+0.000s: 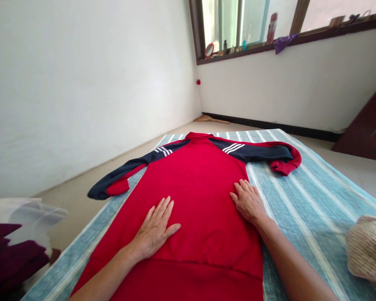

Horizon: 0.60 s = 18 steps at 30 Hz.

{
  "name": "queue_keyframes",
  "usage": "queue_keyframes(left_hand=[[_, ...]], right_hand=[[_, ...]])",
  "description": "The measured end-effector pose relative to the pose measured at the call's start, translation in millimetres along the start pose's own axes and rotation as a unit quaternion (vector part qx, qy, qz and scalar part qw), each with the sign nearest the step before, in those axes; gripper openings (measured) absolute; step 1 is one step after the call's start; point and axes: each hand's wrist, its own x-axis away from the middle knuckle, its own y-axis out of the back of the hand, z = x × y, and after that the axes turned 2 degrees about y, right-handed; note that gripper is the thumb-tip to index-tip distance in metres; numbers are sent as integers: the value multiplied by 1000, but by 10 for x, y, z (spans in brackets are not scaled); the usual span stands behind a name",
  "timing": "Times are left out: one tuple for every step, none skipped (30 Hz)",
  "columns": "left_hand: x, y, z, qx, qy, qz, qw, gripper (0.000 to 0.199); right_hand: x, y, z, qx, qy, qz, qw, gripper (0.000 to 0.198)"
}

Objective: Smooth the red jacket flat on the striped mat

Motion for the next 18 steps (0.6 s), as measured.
queue_keyframes(left_hand=[[-3, -6, 5, -1, 1, -1, 1000, 80], [-2, -3, 4, 0, 2, 0, 1000, 79], [2, 8, -6, 2, 2, 0, 1000, 79], [9, 23, -25, 4, 1, -1, 1000, 78], [18, 40, -52, 6, -2, -3, 1000, 78], [29, 56, -85, 9, -6, -7, 1000, 78], [41, 68, -120, 11, -12, -12, 1000, 78], [52, 75, -155, 14, -17, -16, 1000, 79], [62, 75, -185, 16, -20, -16, 1000, 79], [70, 69, -208, 19, -20, -14, 1000, 80], [77, 61, -223, 22, -17, -8, 1000, 81], [82, 51, -230, 26, -13, 1, 1000, 81], [88, 44, -230, 31, -10, 10, 999, 82], [94, 41, -227, 35, -9, 18, 999, 82], [102, 45, -225, 39, -8, 24, 999, 82], [110, 55, -228, 43, -6, 29, 999, 82], [119, 70, -240, 49, -2, 35, 998, 83], [127, 89, -265, 57, -1, 39, 998, 83]], right_hand=[[0, 4, -1, 1, 1, 0, 1000, 49], [1, 5, -3, 3, 2, 0, 1000, 49], [1, 2, -7, 4, 2, -2, 1000, 49], [2, -3, -11, 6, 2, -4, 1000, 49], [3, -10, -16, 7, 2, -7, 1000, 49], [5, -19, -21, 8, 3, -11, 1000, 49], [7, -29, -25, 9, 4, -14, 1000, 49], [9, -41, -30, 10, 4, -18, 1000, 49], [12, -54, -35, 12, 4, -22, 1000, 49], [15, -69, -40, 14, 4, -25, 1000, 49], [19, -84, -47, 15, 6, -28, 999, 49], [22, -102, -56, 15, 9, -31, 999, 49], [24, -121, -67, 15, 13, -33, 999, 49], [26, -142, -82, 16, 17, -34, 999, 50], [26, -165, -98, 17, 20, -35, 999, 51], [26, -189, -116, 19, 23, -35, 999, 52], [25, -214, -135, 21, 27, -36, 999, 52], [24, -240, -155, 23, 31, -37, 999, 53]])
